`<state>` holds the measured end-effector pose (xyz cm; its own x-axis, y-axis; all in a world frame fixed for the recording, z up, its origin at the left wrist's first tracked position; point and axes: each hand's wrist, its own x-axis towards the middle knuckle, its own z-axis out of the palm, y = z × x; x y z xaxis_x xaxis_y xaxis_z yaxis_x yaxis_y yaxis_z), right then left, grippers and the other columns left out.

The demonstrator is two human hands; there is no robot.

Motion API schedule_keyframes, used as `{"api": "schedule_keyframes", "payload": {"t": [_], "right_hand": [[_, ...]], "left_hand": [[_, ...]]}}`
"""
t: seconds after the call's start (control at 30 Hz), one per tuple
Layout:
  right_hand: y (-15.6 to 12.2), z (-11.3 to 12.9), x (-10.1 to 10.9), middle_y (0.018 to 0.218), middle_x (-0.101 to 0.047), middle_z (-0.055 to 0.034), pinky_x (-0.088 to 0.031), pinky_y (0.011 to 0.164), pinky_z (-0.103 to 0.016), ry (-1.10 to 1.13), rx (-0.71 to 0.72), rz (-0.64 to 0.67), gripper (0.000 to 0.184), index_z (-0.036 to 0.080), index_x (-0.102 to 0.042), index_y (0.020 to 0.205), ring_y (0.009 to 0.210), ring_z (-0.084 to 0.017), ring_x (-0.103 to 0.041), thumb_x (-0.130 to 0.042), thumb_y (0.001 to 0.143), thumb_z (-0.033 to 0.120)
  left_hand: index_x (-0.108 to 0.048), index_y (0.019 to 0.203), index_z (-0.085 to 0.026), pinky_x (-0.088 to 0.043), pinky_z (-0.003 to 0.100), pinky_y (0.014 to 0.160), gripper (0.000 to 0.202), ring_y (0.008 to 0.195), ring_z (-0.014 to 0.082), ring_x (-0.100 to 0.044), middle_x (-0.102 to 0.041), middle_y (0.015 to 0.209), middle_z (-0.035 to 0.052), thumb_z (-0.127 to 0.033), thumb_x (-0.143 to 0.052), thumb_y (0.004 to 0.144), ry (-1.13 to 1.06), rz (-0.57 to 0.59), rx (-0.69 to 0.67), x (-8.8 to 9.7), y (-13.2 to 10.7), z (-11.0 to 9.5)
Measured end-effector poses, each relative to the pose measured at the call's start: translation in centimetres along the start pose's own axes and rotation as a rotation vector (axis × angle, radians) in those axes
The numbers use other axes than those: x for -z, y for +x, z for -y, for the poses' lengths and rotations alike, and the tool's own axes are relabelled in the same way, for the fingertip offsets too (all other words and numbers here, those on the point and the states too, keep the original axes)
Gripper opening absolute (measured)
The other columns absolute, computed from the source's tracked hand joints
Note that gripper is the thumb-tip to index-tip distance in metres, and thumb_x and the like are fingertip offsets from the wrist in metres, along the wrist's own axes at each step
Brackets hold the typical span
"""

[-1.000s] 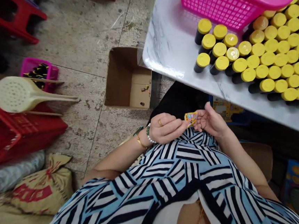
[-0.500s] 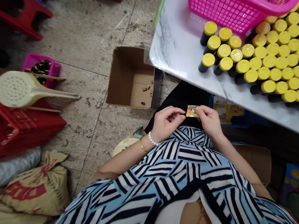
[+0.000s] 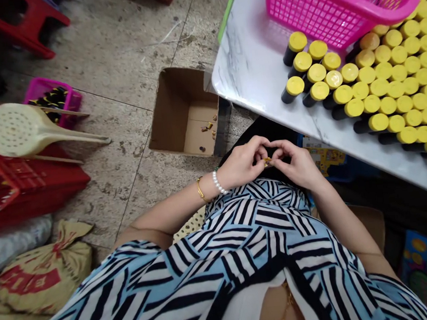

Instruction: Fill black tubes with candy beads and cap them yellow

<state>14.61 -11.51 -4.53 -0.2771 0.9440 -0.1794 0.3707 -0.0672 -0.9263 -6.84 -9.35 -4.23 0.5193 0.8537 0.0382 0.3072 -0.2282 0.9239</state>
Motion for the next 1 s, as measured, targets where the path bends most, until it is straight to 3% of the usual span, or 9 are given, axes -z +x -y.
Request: {"api": "schedule_keyframes", "payload": {"t": [0.1,0.2,0.3,0.37,0.53,0.63,0.73,0.83,1.0], "right_hand": [[-0.1,-0.9,-0.7,0.087,-0.074,0.0003,-0.055,0.081,-0.032,0.215,-0.099,-0.124,0.016,0.023,-0.073,0.101,0.078,-0.015,-0.067,-0.075,0.086,0.030],[-0.7,-1.8,-1.5,0.082,-0.072,0.0008,-0.055,0.076,-0.030,0.391,-0.201,-0.213,0.019,0.022,-0.070,0.086,0.074,-0.014,-0.066,-0.082,0.080,0.035],[-1.1,-2.3,-1.4,0.089,-0.075,-0.0016,-0.056,0.080,-0.031,0.420,-0.253,-0.051,0.025,0.022,-0.072,0.094,0.081,-0.016,-0.069,-0.082,0.080,0.040],[-0.9,-2.4,-1.0,0.095,-0.076,-0.0026,-0.056,0.082,-0.031,0.409,-0.252,0.045,0.031,0.022,-0.072,0.104,0.085,-0.017,-0.070,-0.081,0.082,0.041],[0.3,-2.0,0.1,0.082,-0.074,0.0015,-0.054,0.078,-0.029,0.431,-0.250,0.156,0.042,0.022,-0.069,0.119,0.076,-0.015,-0.069,-0.080,0.084,0.041],[0.8,-1.8,0.2,0.082,-0.077,-0.0016,-0.055,0.077,-0.030,0.445,-0.265,0.236,0.035,0.019,-0.075,0.108,0.076,-0.016,-0.071,-0.082,0.082,0.042],[1.1,-1.9,-0.4,0.082,-0.077,-0.0015,-0.055,0.073,-0.028,0.524,-0.291,-0.034,0.027,0.020,-0.075,0.088,0.071,-0.015,-0.070,-0.087,0.074,0.039],[1.2,-2.4,-1.4,0.078,-0.075,0.0016,-0.056,0.069,-0.026,0.663,-0.348,-0.307,0.030,0.022,-0.069,0.083,0.069,-0.013,-0.068,-0.090,0.068,0.038],[0.8,-3.0,-2.3,0.077,-0.072,0.0028,-0.057,0.072,-0.027,0.699,-0.375,-0.310,0.031,0.022,-0.067,0.083,0.068,-0.012,-0.066,-0.089,0.069,0.039]], "left_hand": [[-0.052,0.130,-0.017,-0.052,0.021,0.073,0.052,0.085,0.0124,-0.066,-0.070,0.103,0.0050,-0.021,-0.072,0.083,-0.160,-0.120,0.092,-1.4,-0.1,0.3],[-0.066,0.113,-0.015,-0.050,0.021,0.069,0.037,0.082,0.0136,-0.066,-0.072,0.098,0.0051,-0.036,-0.077,0.084,-0.180,-0.075,0.210,-2.3,-0.4,1.1],[-0.074,0.093,-0.015,-0.046,0.021,0.067,0.024,0.072,0.0119,-0.063,-0.072,0.081,0.0019,-0.038,-0.067,0.092,-0.134,0.057,0.237,-2.0,-0.3,1.6],[-0.074,0.103,-0.016,-0.043,0.020,0.064,0.024,0.067,0.0106,-0.060,-0.069,0.075,-0.0017,-0.037,-0.071,0.090,-0.091,0.145,0.223,-1.4,0.0,1.5],[-0.040,0.153,-0.013,-0.040,0.019,0.064,0.081,0.058,0.0097,-0.057,-0.059,0.063,-0.0102,-0.023,-0.078,0.082,0.035,0.252,0.133,0.2,1.3,0.8],[-0.020,0.164,-0.014,-0.044,0.020,0.067,0.104,0.061,0.0111,-0.062,-0.066,0.068,-0.0073,-0.024,-0.081,0.081,0.016,0.297,0.090,0.8,1.9,0.7],[-0.025,0.162,-0.014,-0.047,0.022,0.065,0.114,0.064,0.0123,-0.064,-0.072,0.080,-0.0013,-0.040,-0.090,0.072,-0.130,0.183,0.199,0.6,2.0,1.2],[-0.055,0.133,-0.012,-0.051,0.023,0.068,0.082,0.071,0.0123,-0.064,-0.073,0.089,0.0042,-0.045,-0.091,0.068,-0.349,0.043,0.329,-0.8,1.3,2.1],[-0.070,0.089,-0.011,-0.048,0.022,0.062,0.038,0.065,0.0105,-0.059,-0.070,0.080,0.0049,-0.048,-0.076,0.083,-0.503,0.007,0.432,-3.4,0.1,3.1]]}}
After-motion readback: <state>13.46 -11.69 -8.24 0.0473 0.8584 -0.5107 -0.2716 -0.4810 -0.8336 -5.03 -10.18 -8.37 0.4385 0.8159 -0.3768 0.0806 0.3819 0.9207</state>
